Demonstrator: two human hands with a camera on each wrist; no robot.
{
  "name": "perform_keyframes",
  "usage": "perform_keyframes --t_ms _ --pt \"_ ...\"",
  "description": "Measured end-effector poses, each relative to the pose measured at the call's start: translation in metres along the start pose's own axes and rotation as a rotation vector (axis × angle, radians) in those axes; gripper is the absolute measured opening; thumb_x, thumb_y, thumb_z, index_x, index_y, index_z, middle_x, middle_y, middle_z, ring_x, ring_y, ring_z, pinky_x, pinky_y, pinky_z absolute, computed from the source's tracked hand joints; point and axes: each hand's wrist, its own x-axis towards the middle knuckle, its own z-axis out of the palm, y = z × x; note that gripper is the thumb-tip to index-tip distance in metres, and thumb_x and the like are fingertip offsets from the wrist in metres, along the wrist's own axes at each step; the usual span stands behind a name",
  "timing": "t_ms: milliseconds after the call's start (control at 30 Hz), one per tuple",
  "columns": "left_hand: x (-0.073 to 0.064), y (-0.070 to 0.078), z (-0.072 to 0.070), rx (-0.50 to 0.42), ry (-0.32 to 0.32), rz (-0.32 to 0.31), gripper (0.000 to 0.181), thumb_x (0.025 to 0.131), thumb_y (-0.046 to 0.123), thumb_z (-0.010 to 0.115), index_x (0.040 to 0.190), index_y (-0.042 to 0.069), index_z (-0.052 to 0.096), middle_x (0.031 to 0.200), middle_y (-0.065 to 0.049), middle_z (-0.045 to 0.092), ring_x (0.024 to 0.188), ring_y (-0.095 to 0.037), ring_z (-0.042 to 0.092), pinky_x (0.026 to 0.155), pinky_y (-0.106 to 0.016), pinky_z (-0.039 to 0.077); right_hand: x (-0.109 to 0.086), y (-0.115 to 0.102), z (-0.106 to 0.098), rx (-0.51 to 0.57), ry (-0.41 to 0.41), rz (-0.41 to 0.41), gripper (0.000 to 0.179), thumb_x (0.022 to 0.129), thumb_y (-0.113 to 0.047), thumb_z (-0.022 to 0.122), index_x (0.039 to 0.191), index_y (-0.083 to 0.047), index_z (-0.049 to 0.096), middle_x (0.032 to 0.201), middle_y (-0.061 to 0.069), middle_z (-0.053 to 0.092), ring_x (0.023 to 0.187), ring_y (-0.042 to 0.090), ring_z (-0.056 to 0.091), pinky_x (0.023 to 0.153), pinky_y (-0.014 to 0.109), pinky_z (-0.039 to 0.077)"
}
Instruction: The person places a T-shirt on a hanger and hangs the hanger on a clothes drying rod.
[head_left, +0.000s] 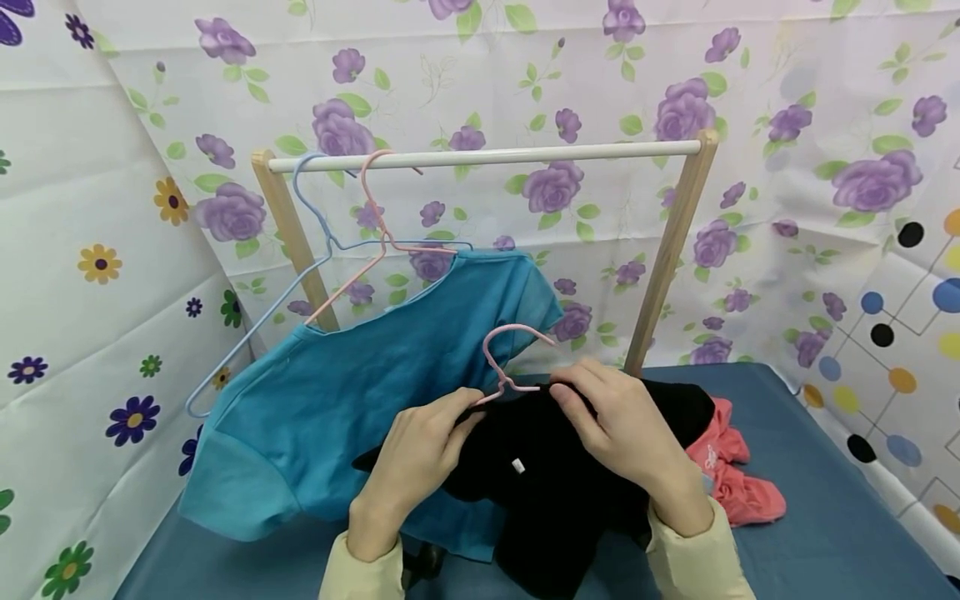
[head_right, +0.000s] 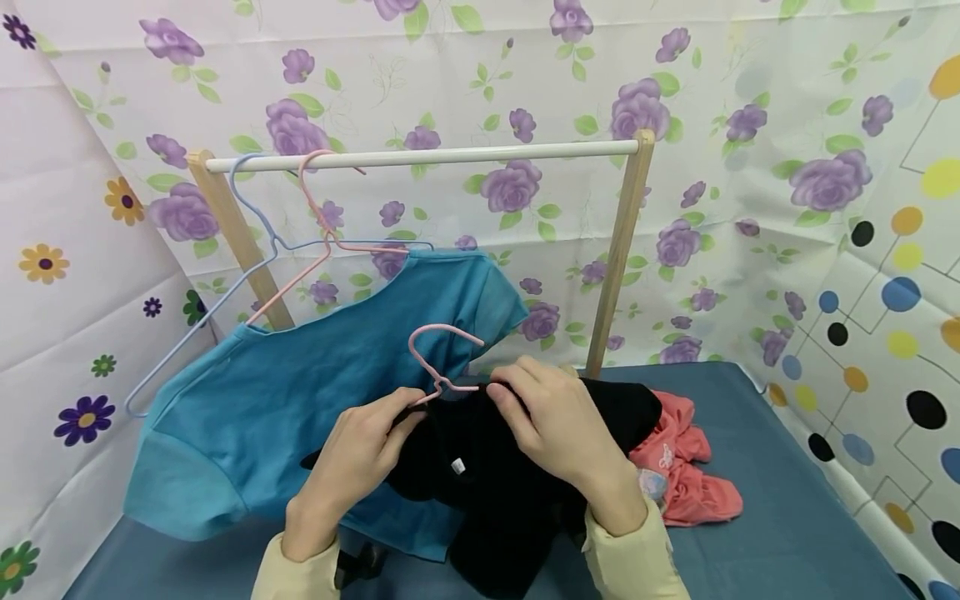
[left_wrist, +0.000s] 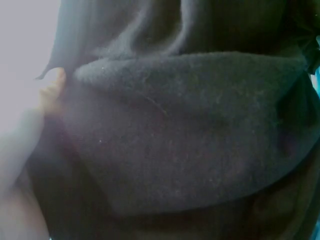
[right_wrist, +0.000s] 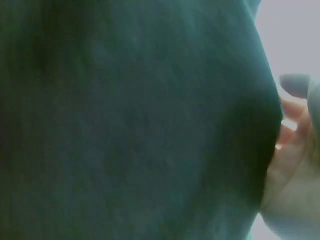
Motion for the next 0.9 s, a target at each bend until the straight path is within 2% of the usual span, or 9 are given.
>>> perform_keyframes --t_ms 167,300,433,567,767,833,900 --pt "0.000 -0.002 -0.005 -0.024 0.027 -0.008 0.016 0.093 0.010 0.068 0.109 0.014 0.066 0.098 0.004 0.069 0.071 -0.006 0.062 0.063 -0.024 0.052 -0.004 0.010 -0.011 -0.085 -0.032 0.008 0.015 0.097 -0.026 0.063 0.103 -0.014 0.069 0.093 -0.006 0.064 0.077 0.009 0.056 0.068 0.032 0.045" --pt "0.000 -0.004 -0.008 -0.037 0.035 -0.015 0.017 0.093 0.011 0.068 0.110 0.015 0.066 0.099 0.005 0.069 0.074 -0.006 0.063 0.065 -0.024 0.052 -0.005 0.017 -0.014 -0.118 -0.003 0.004 0.013 0.096 -0.029 0.064 0.092 -0.018 0.068 0.085 -0.010 0.065 0.066 0.007 0.052 0.062 0.030 0.038" --pt "-0.002 -0.008 -0.013 -0.022 0.076 -0.033 0.020 0.090 0.011 0.071 0.108 0.015 0.064 0.093 0.005 0.067 0.067 -0.005 0.058 0.059 -0.024 0.049 -0.006 0.023 -0.016 -0.134 0.037 -0.009 0.024 0.099 -0.036 0.058 0.089 -0.017 0.067 0.083 -0.008 0.066 0.065 0.009 0.054 0.062 0.032 0.039" --pt "-0.004 -0.012 -0.016 0.016 0.133 -0.064 0.023 0.088 0.010 0.074 0.107 0.014 0.062 0.085 0.004 0.065 0.058 -0.004 0.052 0.052 -0.023 0.044 -0.009 0.029 -0.019 -0.153 0.057 -0.007 0.027 0.100 -0.039 0.055 0.089 -0.017 0.067 0.078 -0.008 0.064 0.060 0.008 0.054 0.056 0.032 0.042" --pt "-0.006 -0.016 -0.020 0.106 0.238 -0.095 0.035 0.085 0.016 0.078 0.114 0.011 0.060 0.084 0.000 0.068 0.052 -0.008 0.054 0.047 -0.025 0.043 -0.011 0.035 -0.024 -0.222 0.117 0.008 0.032 0.099 -0.043 0.054 0.084 -0.019 0.067 0.066 -0.008 0.057 0.051 0.008 0.052 0.048 0.032 0.040" --pt "-0.006 -0.016 -0.022 0.145 0.273 -0.097 0.038 0.083 0.019 0.079 0.116 0.012 0.060 0.074 0.002 0.064 0.047 -0.006 0.048 0.043 -0.023 0.038 -0.012 0.038 -0.028 -0.244 0.152 0.008 0.036 0.100 -0.045 0.052 0.083 -0.017 0.067 0.065 -0.006 0.058 0.051 0.010 0.054 0.048 0.034 0.041" --pt "-0.006 -0.016 -0.024 0.186 0.298 -0.100 0.041 0.081 0.022 0.081 0.115 0.012 0.061 0.062 0.007 0.054 0.043 -0.002 0.038 0.040 -0.022 0.030 -0.014 0.041 -0.033 -0.266 0.195 0.004 0.040 0.100 -0.047 0.050 0.082 -0.016 0.067 0.065 -0.005 0.060 0.051 0.013 0.056 0.049 0.036 0.042"
